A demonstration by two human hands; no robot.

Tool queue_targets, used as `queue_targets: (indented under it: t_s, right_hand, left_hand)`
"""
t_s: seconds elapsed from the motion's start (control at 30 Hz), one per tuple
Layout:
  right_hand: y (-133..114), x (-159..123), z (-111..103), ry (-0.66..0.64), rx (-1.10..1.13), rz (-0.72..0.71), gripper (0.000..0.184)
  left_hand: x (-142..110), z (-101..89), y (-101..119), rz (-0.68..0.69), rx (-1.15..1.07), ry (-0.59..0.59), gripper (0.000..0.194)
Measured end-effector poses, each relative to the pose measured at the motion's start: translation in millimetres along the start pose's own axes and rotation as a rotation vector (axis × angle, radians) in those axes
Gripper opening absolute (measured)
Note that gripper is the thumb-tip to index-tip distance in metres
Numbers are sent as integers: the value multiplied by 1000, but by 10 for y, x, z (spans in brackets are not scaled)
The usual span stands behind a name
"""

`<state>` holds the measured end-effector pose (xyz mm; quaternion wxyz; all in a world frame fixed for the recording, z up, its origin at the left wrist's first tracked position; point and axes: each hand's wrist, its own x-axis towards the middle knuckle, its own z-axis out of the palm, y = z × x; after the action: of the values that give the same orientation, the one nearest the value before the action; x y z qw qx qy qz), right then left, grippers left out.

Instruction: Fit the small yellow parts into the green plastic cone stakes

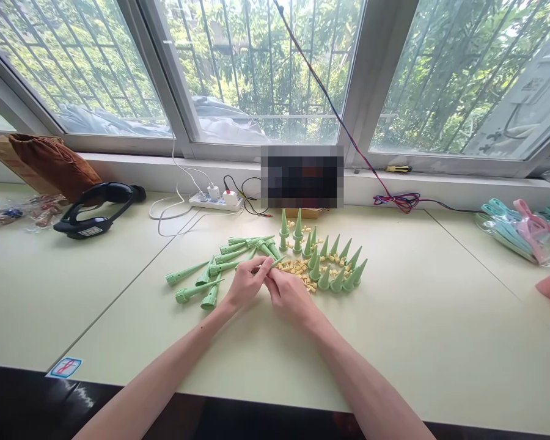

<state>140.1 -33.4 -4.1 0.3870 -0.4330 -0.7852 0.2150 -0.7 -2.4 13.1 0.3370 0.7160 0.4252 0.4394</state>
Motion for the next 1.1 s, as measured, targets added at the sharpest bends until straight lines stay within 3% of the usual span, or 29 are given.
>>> queue_targets:
  t_s: [0.8, 0.93, 1.1]
  right_hand:
    - [24, -15, 9, 86, 167, 120, 32]
    - [48, -7, 28, 70, 326, 212, 34]
    - [21, 29, 4, 4, 714, 369, 41]
  left_hand:
    - [-30, 14, -65, -77, -79, -83, 40]
    - [-46, 24, -60, -76, -113, -87, 37]
    - [-67, 30, -31, -58, -133, -80, 33]
